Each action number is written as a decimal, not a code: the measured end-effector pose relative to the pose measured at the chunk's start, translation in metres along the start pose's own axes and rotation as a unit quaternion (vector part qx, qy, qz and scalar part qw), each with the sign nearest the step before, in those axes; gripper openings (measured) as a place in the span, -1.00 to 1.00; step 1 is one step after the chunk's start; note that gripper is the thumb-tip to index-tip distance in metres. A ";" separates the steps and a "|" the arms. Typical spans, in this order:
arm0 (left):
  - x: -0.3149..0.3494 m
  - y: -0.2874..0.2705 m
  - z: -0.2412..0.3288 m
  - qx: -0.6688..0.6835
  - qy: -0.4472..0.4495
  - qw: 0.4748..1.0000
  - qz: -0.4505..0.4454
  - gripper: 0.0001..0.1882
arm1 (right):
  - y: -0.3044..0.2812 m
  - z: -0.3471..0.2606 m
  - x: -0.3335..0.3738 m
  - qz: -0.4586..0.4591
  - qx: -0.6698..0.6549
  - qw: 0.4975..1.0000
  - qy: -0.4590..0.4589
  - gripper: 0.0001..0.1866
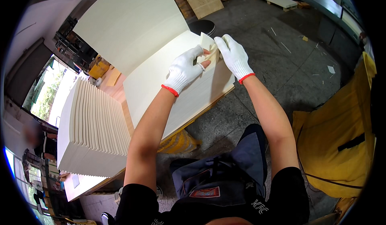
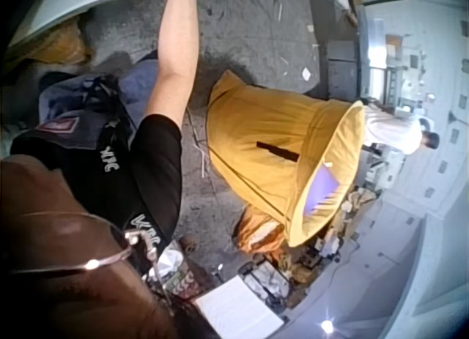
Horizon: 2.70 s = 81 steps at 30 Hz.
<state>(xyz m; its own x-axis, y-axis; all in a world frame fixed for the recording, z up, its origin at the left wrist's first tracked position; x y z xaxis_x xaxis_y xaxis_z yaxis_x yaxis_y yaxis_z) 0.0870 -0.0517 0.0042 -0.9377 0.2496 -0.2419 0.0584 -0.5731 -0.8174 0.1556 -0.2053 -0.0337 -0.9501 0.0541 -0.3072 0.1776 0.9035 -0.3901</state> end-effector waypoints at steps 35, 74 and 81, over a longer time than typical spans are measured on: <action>-0.005 0.001 -0.003 -0.087 0.051 0.995 0.015 -0.63 | 0.002 -0.001 0.002 0.004 0.004 1.000 0.006 -0.47; 0.001 0.002 0.023 -0.150 0.110 0.982 -0.009 -0.51 | -0.008 -0.002 0.007 0.001 -0.081 0.997 0.017 -0.41; 0.006 0.006 0.030 -0.336 0.058 0.940 -0.014 -0.46 | -0.048 0.053 0.022 0.058 -0.252 0.959 0.114 -0.52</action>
<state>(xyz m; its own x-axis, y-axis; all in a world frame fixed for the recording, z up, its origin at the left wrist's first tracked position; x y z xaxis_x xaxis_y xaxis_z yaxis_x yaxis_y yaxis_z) 0.0716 -0.0767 0.0136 -0.9007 0.3634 -0.2382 0.2734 0.0479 -0.9607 0.1396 -0.2700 -0.0674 -0.9732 0.2063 -0.1019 0.1935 0.9734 0.1229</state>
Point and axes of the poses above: each hand's wrist, its own x-axis away from the middle knuckle, its own y-axis out of the palm, z = x × y, the point moved 10 cm from there along -x, towards the middle knuckle, and after that the axes turned 9 degrees about y, right-handed, at the moved point
